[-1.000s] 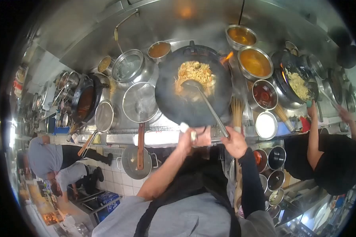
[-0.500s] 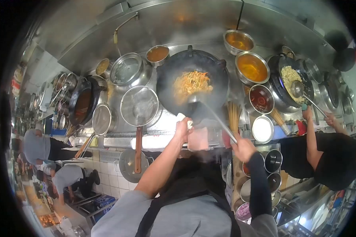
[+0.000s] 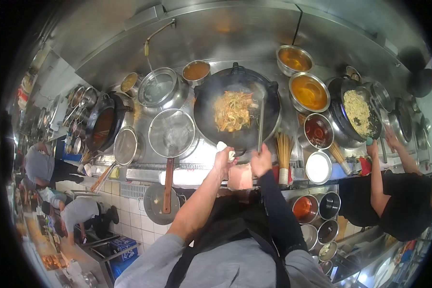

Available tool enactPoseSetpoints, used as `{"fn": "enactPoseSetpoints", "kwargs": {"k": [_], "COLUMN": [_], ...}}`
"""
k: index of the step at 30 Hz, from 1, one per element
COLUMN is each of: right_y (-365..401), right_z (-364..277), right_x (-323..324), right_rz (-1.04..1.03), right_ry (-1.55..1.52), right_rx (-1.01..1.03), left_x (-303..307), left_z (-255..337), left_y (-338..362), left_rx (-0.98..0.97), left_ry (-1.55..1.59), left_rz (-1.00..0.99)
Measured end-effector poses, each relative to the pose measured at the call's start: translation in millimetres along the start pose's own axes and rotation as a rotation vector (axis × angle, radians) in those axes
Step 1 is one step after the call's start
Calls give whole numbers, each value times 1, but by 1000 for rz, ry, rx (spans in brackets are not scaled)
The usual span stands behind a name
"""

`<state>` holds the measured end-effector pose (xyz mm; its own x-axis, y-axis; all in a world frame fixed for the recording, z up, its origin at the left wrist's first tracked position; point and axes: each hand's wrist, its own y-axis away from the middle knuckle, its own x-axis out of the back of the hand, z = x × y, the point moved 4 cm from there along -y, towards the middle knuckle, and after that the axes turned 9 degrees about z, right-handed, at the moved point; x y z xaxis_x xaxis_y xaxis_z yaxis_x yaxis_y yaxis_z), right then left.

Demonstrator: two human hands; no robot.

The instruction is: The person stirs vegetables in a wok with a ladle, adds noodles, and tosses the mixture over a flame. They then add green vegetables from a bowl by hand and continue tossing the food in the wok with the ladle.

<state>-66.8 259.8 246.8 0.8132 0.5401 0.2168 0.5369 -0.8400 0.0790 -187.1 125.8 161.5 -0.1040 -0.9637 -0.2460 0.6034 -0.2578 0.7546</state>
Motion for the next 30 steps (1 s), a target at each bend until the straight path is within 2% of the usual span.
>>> {"fn": "enactPoseSetpoints", "kwargs": {"k": [1,3,4,6,8,9,10,11,12,14,16,18,19,21,22,23,24,26,28,30], "right_y": [-7,-27,-28,-32,-23,-2,5,17,33,68,96,117,123,135,136,135,132,121,104,102], "right_z": [0,7,7,25,47,29,38,55,51,59,58,29,8,-56,-85,-104,-110,-96,-67,-49], "right_x": [-14,-39,-44,-40,-14,14,35,60,82,114,128,135,142,160,169,175,175,165,141,119], "right_rz": [114,-22,-159,-299,-318,-415,-472,-342,-357,-270,-238,-242,-323,-469,-468,-467,-489,-560,-584,-452], "right_ry": [155,19,-23,161,360,555,795,692,852,791,675,516,357,22,30,37,-37,30,59,49], "right_rx": [238,-98,-365,-10,418,293,240,483,353,402,389,344,80,-440,-476,-513,-570,-504,-384,-342], "left_x": [-1,0,2,2,1,1,1,1,-1,4,3,-2,2,7,6,9,9,3,17,43], "left_z": [0,-1,-3,-7,-4,0,6,10,12,4,-4,-7,-13,-4,6,9,16,26,-4,-47], "left_y": [0,-4,-9,-12,-13,-11,-7,-5,-11,-23,-7,42,64,120,141,133,118,98,76,62], "left_rx": [7,25,37,60,78,128,178,230,203,159,58,-10,45,165,200,178,157,97,64,-17], "left_ry": [2,16,24,35,45,49,54,60,-9,-150,19,148,132,50,50,88,125,164,62,-12], "left_rz": [-9,-26,-36,-54,-70,-71,-70,-68,-77,-92,-34,29,-61,-86,-59,-80,-102,-98,-55,-69]}}
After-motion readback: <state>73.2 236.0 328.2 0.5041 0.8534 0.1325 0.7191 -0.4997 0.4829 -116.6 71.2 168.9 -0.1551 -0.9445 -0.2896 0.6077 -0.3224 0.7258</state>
